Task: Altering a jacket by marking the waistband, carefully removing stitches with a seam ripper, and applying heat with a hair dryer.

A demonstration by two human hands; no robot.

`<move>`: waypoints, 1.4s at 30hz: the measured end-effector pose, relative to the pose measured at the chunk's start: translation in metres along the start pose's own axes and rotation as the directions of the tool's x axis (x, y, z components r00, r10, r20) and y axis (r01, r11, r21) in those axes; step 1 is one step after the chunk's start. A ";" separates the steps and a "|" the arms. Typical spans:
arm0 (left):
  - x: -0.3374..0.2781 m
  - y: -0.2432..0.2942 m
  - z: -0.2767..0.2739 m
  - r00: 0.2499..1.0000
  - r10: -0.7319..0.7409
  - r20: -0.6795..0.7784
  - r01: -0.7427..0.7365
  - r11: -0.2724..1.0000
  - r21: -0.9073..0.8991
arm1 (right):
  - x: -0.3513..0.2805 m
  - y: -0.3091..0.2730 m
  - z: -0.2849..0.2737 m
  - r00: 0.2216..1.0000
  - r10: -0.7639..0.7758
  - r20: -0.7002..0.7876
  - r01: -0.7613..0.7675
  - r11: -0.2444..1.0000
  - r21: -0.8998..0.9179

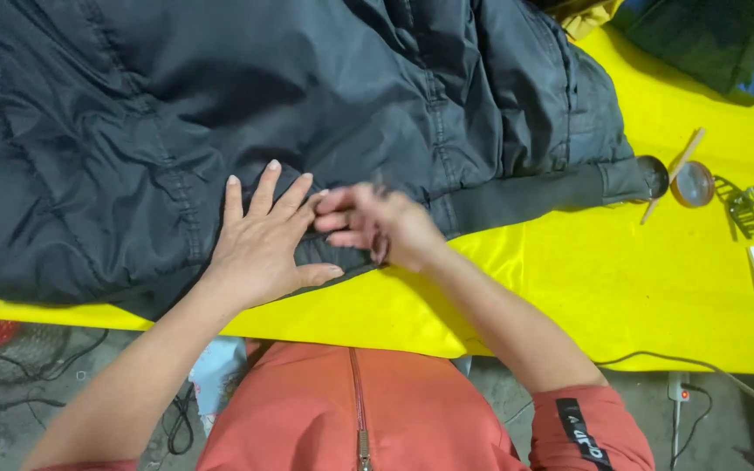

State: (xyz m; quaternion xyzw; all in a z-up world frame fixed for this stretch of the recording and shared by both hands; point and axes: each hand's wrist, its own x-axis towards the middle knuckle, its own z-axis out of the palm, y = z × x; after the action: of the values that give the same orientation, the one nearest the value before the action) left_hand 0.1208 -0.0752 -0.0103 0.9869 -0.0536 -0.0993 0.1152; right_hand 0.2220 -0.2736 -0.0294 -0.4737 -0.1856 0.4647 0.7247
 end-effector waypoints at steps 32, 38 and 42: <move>0.037 0.053 -0.061 0.976 0.213 -0.053 -0.205 0.972 0.117 | -0.080 -0.113 -0.087 0.549 -0.384 -0.743 0.192 0.922 -0.336; 0.167 0.133 -0.006 0.728 0.606 -0.320 -0.629 0.777 0.041 | -0.068 -0.052 -0.185 0.527 -0.539 -0.657 0.232 0.835 -0.499; 0.190 0.113 -0.007 0.805 0.548 -0.228 -0.544 0.835 0.087 | -0.071 -0.066 -0.166 0.563 -0.439 -0.701 0.348 0.894 -0.281</move>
State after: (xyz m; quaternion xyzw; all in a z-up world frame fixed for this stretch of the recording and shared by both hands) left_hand 0.2985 -0.2072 -0.0117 0.9353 -0.3212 0.0601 0.1359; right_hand 0.3371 -0.4277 -0.0411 -0.6076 0.0029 0.0434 0.7931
